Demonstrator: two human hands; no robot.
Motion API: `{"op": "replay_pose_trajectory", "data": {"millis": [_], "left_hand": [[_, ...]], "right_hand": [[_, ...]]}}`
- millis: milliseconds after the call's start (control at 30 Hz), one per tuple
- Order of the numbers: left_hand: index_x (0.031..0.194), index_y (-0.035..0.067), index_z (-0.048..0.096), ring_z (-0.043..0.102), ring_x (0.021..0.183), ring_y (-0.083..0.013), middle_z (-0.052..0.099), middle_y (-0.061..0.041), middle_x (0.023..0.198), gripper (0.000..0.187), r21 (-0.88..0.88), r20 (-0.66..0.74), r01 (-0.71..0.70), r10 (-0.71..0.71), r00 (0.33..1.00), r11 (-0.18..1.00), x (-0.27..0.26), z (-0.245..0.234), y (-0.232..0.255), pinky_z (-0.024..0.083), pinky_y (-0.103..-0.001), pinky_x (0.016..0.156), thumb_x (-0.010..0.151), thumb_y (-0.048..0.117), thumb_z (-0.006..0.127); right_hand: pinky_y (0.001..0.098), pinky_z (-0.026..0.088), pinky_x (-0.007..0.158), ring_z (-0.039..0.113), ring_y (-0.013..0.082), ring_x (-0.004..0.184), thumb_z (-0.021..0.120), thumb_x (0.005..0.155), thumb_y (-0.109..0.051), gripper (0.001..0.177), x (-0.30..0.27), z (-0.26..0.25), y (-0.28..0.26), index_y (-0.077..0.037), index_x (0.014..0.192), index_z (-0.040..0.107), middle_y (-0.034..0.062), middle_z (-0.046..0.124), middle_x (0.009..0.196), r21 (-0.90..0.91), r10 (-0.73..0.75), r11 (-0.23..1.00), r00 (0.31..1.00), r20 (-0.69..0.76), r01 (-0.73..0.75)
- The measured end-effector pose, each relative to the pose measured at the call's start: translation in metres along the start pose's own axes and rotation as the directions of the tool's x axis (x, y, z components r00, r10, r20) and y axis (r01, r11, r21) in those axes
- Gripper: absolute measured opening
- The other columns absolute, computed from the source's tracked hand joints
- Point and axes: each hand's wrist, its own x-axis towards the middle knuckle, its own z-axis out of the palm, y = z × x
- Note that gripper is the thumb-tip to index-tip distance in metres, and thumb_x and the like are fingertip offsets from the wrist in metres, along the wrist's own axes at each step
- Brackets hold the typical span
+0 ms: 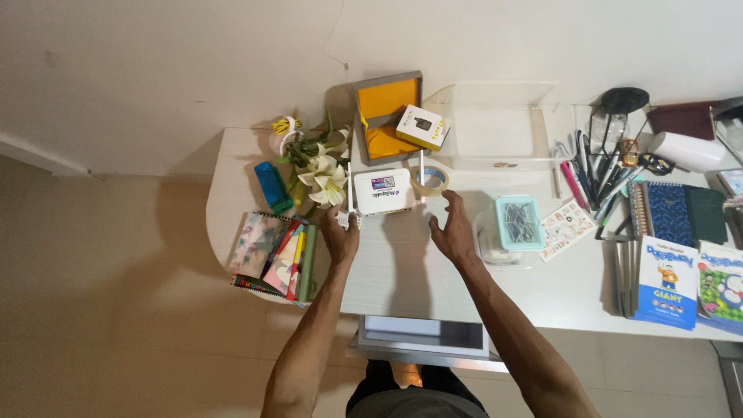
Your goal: The person organizes various stationery items on a white desk by hand, stacking books and comic books, grouping pens, and moving notebooks, a blue pencil case, and containers of small items.
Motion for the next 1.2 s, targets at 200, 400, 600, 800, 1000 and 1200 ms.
{"op": "replay_pose_trajectory", "data": {"millis": [200, 400, 600, 800, 1000, 1200], "left_hand": [[0.123, 0.006, 0.065, 0.054, 0.123, -0.0376, 0.063, -0.018, 0.127, 0.048, 0.139, 0.173, 0.016, -0.041, 0.984, 0.99, 0.008, 0.009, -0.027, 0.041, -0.05, 0.106, 0.077, 0.011, 0.08], [0.131, 0.016, 0.064, 0.038, 0.136, -0.042, 0.044, -0.023, 0.144, 0.066, -0.064, 0.277, 0.087, -0.066, 0.959, 0.994, 0.007, 0.0, -0.028, 0.036, -0.049, 0.113, 0.069, -0.001, 0.071], [0.123, 0.015, 0.075, 0.025, 0.146, -0.0449, 0.031, -0.027, 0.157, 0.06, -0.032, 0.404, 0.065, -0.047, 0.914, 0.997, -0.002, -0.007, -0.029, 0.03, -0.05, 0.118, 0.068, -0.011, 0.069], [0.111, 0.007, 0.069, 0.058, 0.117, -0.0303, 0.065, -0.014, 0.12, 0.029, -0.074, 0.286, 0.163, -0.136, 0.949, 0.984, -0.006, 0.007, -0.032, 0.047, -0.044, 0.102, 0.085, 0.011, 0.083], [0.114, 0.005, 0.065, 0.067, 0.09, -0.0267, 0.066, -0.014, 0.106, 0.037, -0.149, 0.167, 0.345, -0.32, 0.933, 0.927, -0.01, 0.02, -0.056, 0.057, -0.039, 0.081, 0.08, 0.004, 0.078], [0.135, 0.005, 0.05, 0.065, 0.086, -0.0262, 0.065, -0.015, 0.102, 0.066, -0.064, 0.152, 0.408, -0.395, 0.906, 0.911, -0.009, 0.005, -0.031, 0.053, -0.039, 0.077, 0.074, 0.005, 0.076]], "right_hand": [[0.0441, 0.06, 0.079, 0.068, 0.0409, 0.1, 0.072, 0.087, -0.011, 0.085, 0.041, 0.051, 0.03, 0.0, 0.155, 0.022, 0.0227, 0.04, 0.154, 0.034, 0.081, 0.996, 0.99, 0.115, -0.085], [0.041, 0.062, 0.081, 0.07, 0.0375, 0.102, 0.069, 0.089, -0.015, 0.075, 0.053, 0.075, 0.063, 0.003, 0.151, 0.031, 0.0255, 0.04, 0.147, 0.174, 0.184, 0.963, 0.974, 0.131, -0.205], [0.0478, 0.053, 0.095, 0.065, 0.0428, 0.11, 0.072, 0.086, -0.016, 0.041, 0.046, 0.064, 0.079, 0.003, 0.122, 0.065, 0.0235, 0.061, 0.126, -0.146, 0.221, 0.963, 0.974, -0.054, -0.227], [0.0497, 0.057, 0.089, 0.068, 0.0416, 0.102, 0.068, 0.089, -0.017, 0.035, 0.017, 0.044, 0.079, 0.003, 0.118, 0.065, 0.0257, 0.062, 0.124, -0.146, 0.356, 0.923, 0.934, -0.03, -0.357], [0.0538, 0.057, 0.082, 0.069, 0.0452, 0.092, 0.069, 0.083, -0.011, 0.03, -0.01, 0.027, 0.079, 0.003, 0.109, 0.067, 0.0289, 0.067, 0.111, -0.294, 0.238, 0.927, 0.971, -0.011, -0.231], [0.0489, 0.061, 0.077, 0.073, 0.0396, 0.089, 0.072, 0.082, -0.013, 0.029, -0.017, 0.007, 0.062, 0.001, 0.108, 0.072, 0.0249, 0.072, 0.113, -0.297, 0.265, 0.922, 0.964, 0.013, -0.249]]}}
